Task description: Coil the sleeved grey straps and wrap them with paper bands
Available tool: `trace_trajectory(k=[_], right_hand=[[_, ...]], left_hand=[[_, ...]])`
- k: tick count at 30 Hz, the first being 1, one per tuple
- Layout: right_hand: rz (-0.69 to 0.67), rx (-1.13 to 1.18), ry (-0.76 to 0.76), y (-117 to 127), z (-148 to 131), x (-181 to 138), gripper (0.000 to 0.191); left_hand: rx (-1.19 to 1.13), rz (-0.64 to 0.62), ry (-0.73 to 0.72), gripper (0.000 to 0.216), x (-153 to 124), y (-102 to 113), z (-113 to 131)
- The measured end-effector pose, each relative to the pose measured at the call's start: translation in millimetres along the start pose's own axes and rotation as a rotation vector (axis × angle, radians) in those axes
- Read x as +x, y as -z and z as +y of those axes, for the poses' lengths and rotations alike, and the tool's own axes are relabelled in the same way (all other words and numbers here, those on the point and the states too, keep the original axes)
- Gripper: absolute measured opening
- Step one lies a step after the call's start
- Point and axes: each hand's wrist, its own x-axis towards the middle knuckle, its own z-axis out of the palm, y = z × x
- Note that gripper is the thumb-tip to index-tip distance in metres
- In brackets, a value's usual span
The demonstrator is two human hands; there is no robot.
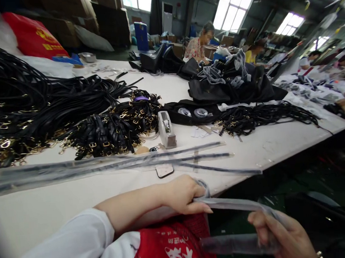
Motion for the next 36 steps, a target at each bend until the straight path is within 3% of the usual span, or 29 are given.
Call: trace_trajectory(k=[2,6,9,12,17,20,23,25,28,31,33,36], right_hand=[[0.099,-0.146,-0.079,-3,7,14,0.030],[-0.191,-0.166,-0.036,-40,30,20,0.053],[-0.366,-0.090,0.007,-73,41,11,0.056],[-0.432,-0.074,0.018,-91,41,4,0.051],[-0.247,-0.186,0.026,-85,32,8,0.046],[-0.092,-0.249,0.059,-78,37,14,0.047],[-0.109,-0.245,0.030,-78,47,18,0.053],[-0.270,-0.244,-0.073,-84,48,17,0.058],[-0.645,-0.195,-0.230,-103,31,8,0.066],[-0.945,-0.122,-0.195,-122,-1,0,0.057],[-0.979,-0.022,-0.168,-127,-21,-1,0.047],[-0.926,0.299,-0.231,-118,-34,3,0.052]], left_hand=[[-0.292,-0.098,0.064,0.068,-3,0,9],[-0.935,-0.248,0.220,0.075,-6,6,12],[-1.270,-0.179,0.268,0.070,-4,10,6],[-1.446,-0.085,0.321,0.069,-3,19,2],[-1.562,0.125,0.374,0.077,-4,40,1],[-1.595,0.182,0.370,0.075,-5,45,0],[-1.638,0.211,0.325,0.071,-4,46,-1],[-1.632,0.266,0.266,0.065,-3,45,-2],[-1.543,0.404,0.181,0.054,1,36,1],[-1.135,0.513,0.165,0.048,3,17,8],[-0.699,0.482,0.167,0.043,1,4,10],[-0.235,0.343,0.113,0.038,-3,-9,7]])
